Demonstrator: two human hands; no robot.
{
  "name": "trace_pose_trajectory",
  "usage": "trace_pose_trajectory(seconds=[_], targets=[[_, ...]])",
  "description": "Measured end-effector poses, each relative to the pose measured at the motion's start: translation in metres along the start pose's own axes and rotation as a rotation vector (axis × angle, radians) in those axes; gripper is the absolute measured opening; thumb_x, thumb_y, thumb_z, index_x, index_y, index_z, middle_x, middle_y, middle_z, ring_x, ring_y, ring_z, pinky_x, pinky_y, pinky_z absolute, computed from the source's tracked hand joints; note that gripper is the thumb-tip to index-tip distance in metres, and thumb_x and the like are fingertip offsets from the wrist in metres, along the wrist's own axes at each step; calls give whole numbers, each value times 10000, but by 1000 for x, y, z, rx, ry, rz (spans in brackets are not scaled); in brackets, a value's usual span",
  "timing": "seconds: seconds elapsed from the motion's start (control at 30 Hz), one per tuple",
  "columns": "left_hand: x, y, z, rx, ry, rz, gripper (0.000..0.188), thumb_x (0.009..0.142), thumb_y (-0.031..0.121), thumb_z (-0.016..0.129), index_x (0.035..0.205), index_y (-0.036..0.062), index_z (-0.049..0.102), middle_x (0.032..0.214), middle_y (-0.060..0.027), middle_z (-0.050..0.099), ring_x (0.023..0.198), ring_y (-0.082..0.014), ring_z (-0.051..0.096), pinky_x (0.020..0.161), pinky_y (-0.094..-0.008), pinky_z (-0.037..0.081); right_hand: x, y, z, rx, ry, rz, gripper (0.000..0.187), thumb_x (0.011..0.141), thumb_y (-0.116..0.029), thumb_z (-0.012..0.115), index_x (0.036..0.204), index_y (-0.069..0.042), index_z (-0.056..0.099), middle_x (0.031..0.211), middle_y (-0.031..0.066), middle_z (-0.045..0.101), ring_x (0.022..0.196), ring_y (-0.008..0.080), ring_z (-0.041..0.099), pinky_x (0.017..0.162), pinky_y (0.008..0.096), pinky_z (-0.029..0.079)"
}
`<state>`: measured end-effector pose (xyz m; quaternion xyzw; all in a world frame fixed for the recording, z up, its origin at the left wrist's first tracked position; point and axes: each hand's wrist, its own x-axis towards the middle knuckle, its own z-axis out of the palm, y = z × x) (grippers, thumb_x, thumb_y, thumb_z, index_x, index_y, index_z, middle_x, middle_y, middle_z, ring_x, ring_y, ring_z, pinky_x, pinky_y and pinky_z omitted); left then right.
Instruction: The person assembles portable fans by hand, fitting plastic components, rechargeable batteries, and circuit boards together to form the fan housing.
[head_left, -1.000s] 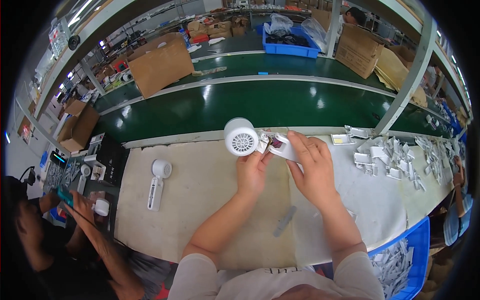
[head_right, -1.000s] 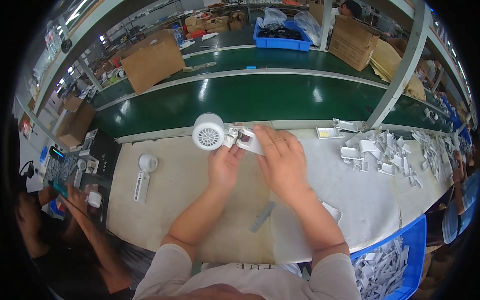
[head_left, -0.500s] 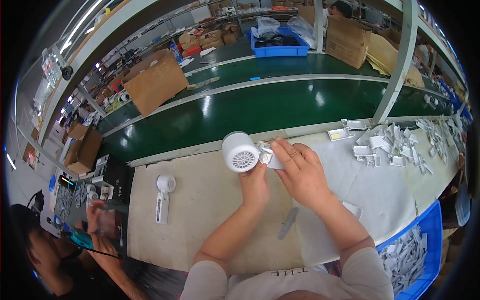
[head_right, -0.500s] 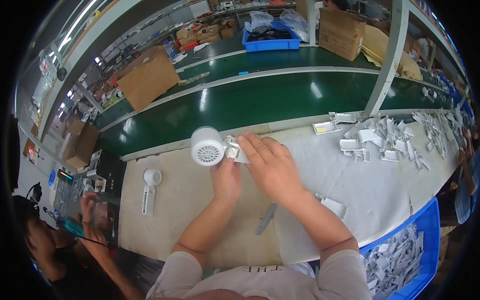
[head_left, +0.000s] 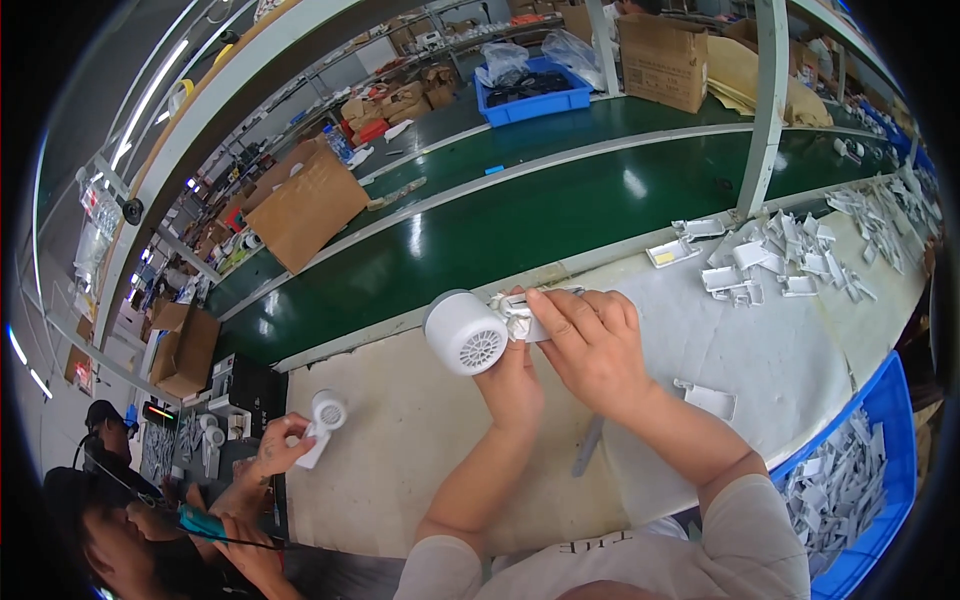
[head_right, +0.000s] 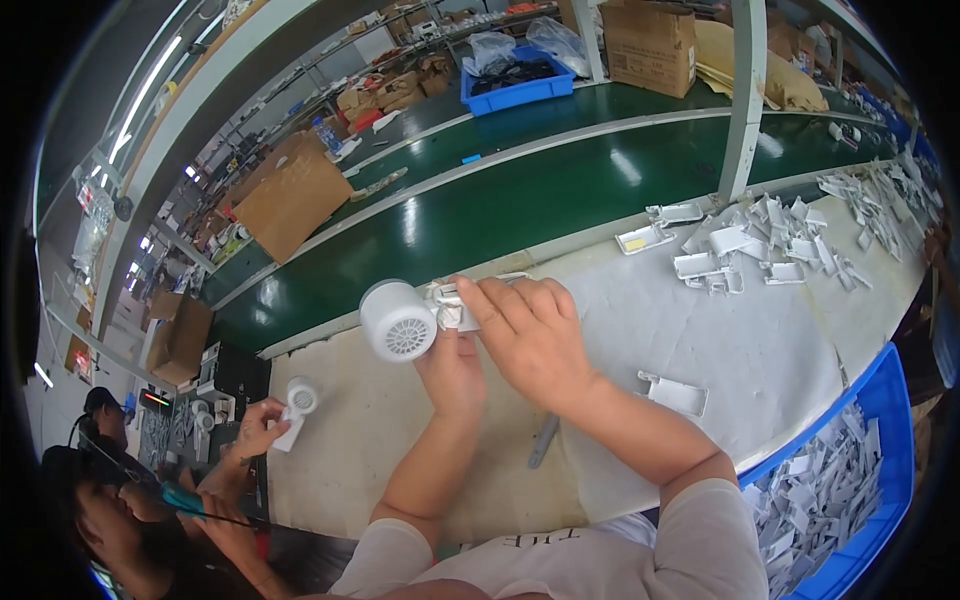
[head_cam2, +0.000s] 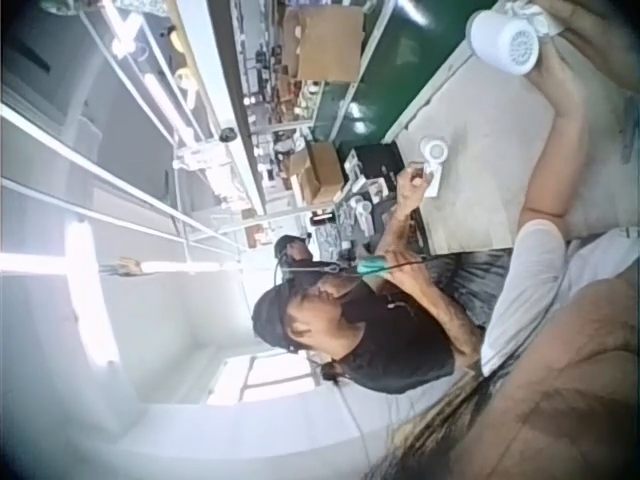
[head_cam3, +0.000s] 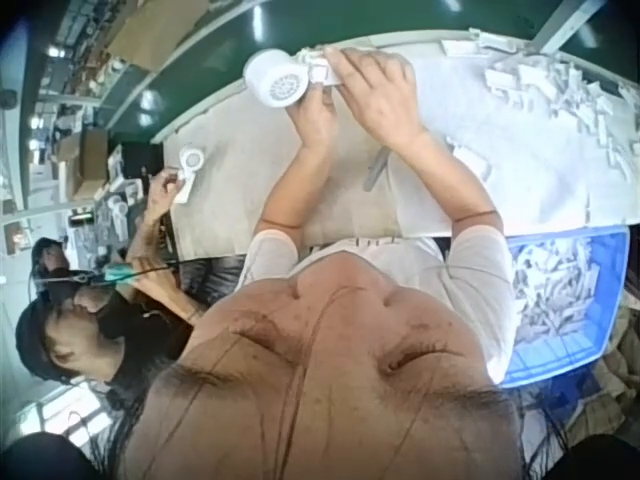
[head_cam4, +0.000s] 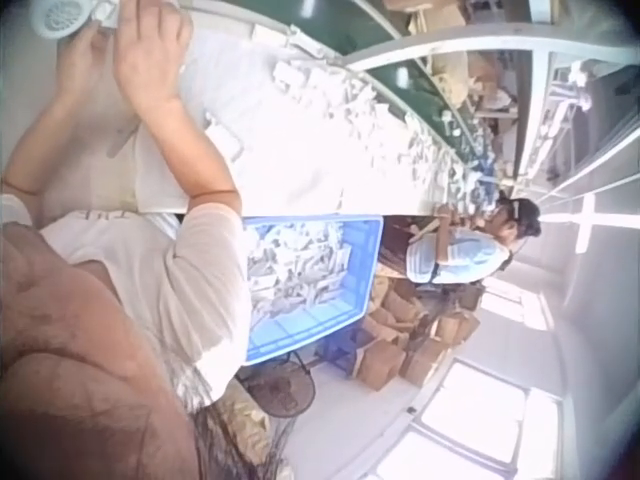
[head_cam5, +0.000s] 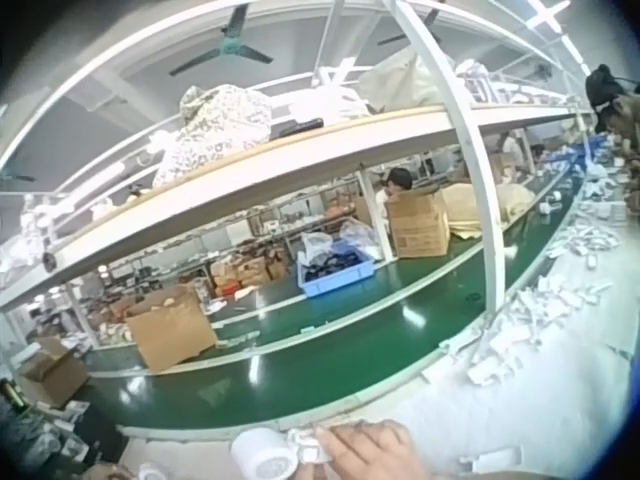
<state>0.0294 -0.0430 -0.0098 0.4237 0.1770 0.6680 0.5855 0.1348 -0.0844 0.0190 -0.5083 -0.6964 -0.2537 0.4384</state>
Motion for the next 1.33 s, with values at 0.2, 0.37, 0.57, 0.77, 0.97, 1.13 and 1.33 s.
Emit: trace_pose_trajectory(seconds=[0.2,0.37,0.57,0.77,0.97,1.13,1.33], targets=[[-3,-5,-8,-27,-16,53,394,867,50,528,1235,-22,407,1231,-125,491,1144,-216,469,969,-320,372,3,0,4,229,33,-18,558,624,-18,635,1170,-19,518,1118,121,541,1060,315,494,890,418,418],[-5,-9,-11,20,14,27,379,857,49,544,1216,2,435,1208,-97,498,1110,-198,485,948,-326,382,3,-5,0,168,23,-27,590,607,17,639,1179,17,496,1176,154,522,1058,345,508,888,419,430],[-4,-5,-6,-30,51,23,306,827,45,601,1118,5,520,1121,-91,563,1011,-149,537,859,-284,433,0,-9,3,142,-50,-2,616,622,-15,681,1206,-33,486,1220,143,501,1133,357,458,925,426,386],[13,32,-11,-300,-63,37,333,828,18,584,1146,-26,495,1111,-124,584,1037,-209,563,900,-324,445,2,13,-4,780,-200,424,376,809,-197,594,1123,-3,521,964,102,558,874,214,504,791,306,400],[4,40,-2,-103,-193,125,319,823,101,621,1110,6,517,1081,-99,594,1009,-197,570,867,-320,454,-2,-3,-7,1006,-171,722,354,823,-337,580,855,9,515,730,62,492,687,145,450,618,251,366],[-7,52,-1,-135,-242,-42,321,813,60,608,1111,13,500,1092,-108,578,1004,-225,570,866,-355,466,-8,-1,-11,793,39,366,453,782,-430,586,680,-6,464,612,51,383,565,150,397,497,288,297],[10,24,-7,-123,-38,-121,317,812,15,596,1115,7,505,1051,-129,604,1004,-238,582,858,-338,472,-31,22,28,806,-79,580,571,794,-575,501,667,-18,486,594,31,436,509,195,375,483,303,322]])
